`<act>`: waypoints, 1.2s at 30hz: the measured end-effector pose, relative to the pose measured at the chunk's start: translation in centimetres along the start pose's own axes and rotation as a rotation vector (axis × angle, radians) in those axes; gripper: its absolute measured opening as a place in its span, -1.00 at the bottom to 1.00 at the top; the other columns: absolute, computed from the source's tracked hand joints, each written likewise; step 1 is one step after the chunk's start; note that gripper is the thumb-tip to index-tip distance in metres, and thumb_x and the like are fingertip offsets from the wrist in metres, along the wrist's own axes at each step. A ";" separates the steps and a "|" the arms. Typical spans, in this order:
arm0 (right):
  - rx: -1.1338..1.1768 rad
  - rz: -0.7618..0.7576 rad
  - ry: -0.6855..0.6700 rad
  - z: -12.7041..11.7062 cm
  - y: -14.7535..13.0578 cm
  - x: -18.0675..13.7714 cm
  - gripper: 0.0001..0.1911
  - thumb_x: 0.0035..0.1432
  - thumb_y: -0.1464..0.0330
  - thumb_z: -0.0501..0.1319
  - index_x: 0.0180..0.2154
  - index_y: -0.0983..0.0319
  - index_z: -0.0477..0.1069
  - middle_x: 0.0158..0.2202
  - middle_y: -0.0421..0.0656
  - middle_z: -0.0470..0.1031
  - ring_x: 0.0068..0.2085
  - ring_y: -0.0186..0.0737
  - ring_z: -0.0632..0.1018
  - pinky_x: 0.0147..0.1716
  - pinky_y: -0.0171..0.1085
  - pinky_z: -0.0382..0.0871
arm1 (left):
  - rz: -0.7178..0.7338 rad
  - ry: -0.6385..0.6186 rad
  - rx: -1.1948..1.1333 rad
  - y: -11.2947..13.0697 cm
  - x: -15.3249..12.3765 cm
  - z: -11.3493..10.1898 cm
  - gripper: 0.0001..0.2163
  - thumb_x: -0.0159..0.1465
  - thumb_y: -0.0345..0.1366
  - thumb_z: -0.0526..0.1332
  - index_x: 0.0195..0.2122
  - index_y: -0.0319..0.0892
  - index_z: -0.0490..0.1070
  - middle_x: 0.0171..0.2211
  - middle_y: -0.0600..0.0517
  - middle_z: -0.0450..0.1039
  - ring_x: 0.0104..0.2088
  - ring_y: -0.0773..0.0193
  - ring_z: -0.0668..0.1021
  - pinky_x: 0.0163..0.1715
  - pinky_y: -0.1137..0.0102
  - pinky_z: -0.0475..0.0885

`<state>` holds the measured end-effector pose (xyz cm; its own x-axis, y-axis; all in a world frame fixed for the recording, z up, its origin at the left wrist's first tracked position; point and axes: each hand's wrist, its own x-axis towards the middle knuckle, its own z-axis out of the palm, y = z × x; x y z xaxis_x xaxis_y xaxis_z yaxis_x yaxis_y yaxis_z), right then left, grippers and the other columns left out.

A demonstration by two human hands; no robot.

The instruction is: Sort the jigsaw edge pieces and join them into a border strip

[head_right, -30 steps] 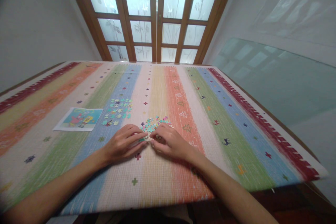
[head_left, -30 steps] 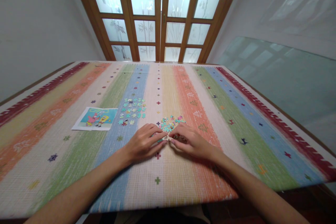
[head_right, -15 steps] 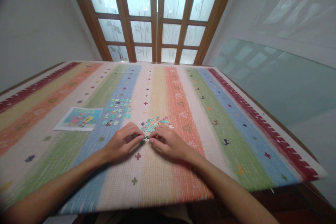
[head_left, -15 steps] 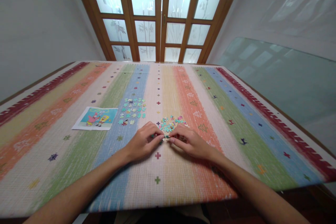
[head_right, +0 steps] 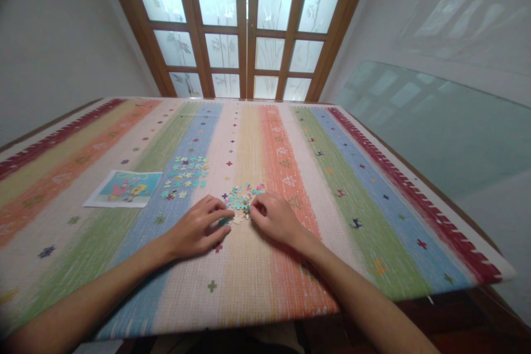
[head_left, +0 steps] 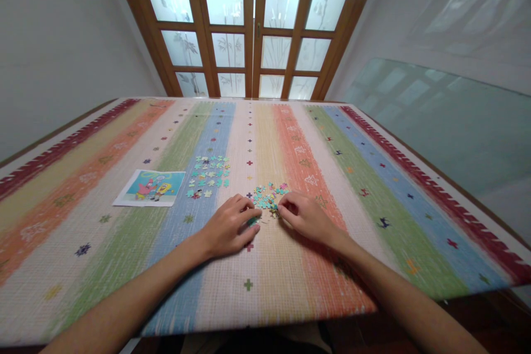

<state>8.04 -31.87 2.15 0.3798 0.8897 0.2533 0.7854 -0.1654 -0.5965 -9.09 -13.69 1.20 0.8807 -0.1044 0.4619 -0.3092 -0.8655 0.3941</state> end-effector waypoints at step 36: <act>-0.199 0.072 -0.008 -0.9 1.0 -0.1 -0.81 0.04 0.41 0.16 -0.59 0.20 0.29 -0.61 -0.17 0.38 -0.53 -0.27 0.33 -0.46 -0.24 0.08 | -0.211 0.199 0.178 -6.4 -0.9 -6.4 -0.80 0.42 -0.20 0.16 -0.29 -0.14 0.48 -0.20 -0.05 0.48 -0.13 0.11 0.48 -0.01 0.11 0.41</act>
<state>9.25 -32.50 2.25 0.4350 0.8759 0.2085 0.8376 -0.3086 -0.4508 -10.17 -4.96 3.38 0.8259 0.1687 0.5380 -0.0449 -0.9315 0.3610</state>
